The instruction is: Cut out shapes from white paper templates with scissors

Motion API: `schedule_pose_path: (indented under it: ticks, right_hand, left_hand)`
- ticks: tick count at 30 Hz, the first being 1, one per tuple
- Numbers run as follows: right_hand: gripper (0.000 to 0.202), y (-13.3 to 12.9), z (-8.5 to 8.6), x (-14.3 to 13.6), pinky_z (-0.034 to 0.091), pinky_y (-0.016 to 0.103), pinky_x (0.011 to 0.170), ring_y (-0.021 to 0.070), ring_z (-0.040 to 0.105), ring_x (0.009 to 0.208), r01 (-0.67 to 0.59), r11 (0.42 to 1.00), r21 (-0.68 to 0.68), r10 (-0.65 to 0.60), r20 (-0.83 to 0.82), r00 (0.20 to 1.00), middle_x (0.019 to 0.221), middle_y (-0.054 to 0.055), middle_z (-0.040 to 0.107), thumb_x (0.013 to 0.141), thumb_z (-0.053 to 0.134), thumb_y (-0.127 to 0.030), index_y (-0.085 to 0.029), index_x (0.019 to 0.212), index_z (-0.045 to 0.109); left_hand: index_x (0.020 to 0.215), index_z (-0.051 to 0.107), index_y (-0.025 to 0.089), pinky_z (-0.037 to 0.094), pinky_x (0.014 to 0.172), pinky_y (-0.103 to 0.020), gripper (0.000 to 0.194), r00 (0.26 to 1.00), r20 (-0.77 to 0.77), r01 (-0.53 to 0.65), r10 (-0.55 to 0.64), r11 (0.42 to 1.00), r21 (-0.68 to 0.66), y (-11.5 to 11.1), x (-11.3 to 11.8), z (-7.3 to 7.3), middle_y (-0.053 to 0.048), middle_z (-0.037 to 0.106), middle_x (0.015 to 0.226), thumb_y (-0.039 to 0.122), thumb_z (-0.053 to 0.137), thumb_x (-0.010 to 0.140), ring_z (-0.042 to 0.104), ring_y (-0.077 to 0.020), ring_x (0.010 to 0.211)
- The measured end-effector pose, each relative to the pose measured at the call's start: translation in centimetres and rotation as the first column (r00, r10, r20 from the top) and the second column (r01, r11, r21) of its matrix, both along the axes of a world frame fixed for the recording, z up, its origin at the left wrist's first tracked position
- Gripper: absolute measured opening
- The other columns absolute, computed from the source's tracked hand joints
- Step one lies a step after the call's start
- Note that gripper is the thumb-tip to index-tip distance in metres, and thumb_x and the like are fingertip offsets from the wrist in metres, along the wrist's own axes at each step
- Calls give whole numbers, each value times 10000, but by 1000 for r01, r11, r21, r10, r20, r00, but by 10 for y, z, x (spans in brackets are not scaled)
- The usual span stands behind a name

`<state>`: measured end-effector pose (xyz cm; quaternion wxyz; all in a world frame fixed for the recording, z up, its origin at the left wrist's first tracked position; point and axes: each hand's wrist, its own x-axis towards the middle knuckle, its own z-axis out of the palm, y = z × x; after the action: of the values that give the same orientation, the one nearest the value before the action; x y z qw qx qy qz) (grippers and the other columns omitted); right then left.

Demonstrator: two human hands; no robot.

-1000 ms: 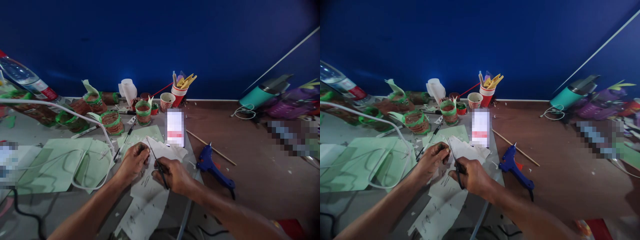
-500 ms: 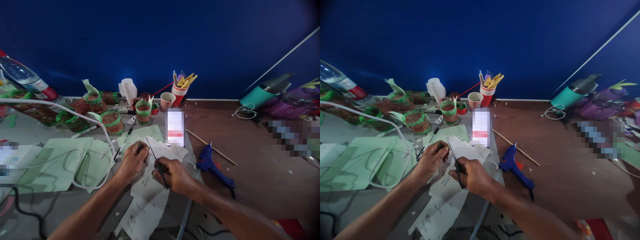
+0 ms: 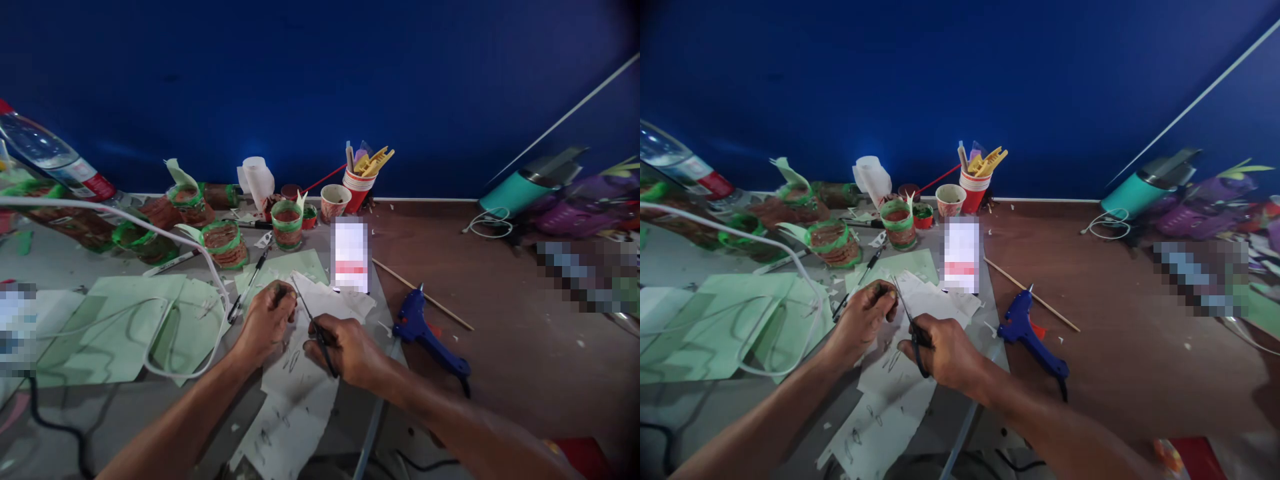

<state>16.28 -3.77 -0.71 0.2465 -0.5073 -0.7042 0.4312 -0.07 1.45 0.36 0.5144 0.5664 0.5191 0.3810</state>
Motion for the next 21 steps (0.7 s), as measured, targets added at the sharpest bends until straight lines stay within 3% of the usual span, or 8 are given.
schedule_pose_path:
  ticks: [17,21]
  right_hand:
    - [167,0,0,0,274,183,459,80,335,497,12,1000,-5,-12,35,999,528,-68,393,798,558,-328,-163,775,563]
    - [190,-1,-4,-2,275,180,450,76,333,489,56,996,-74,-62,-86,994,532,-66,393,791,574,-349,-160,778,554]
  left_hand:
    - [596,493,178,342,529,-220,190,997,77,-9,12,999,-39,0,1,-1,35,458,522,272,501,761,424,-100,516]
    - [601,484,177,337,519,-213,193,992,124,-16,28,996,-93,0,2,2,44,459,510,285,520,758,421,-91,499]
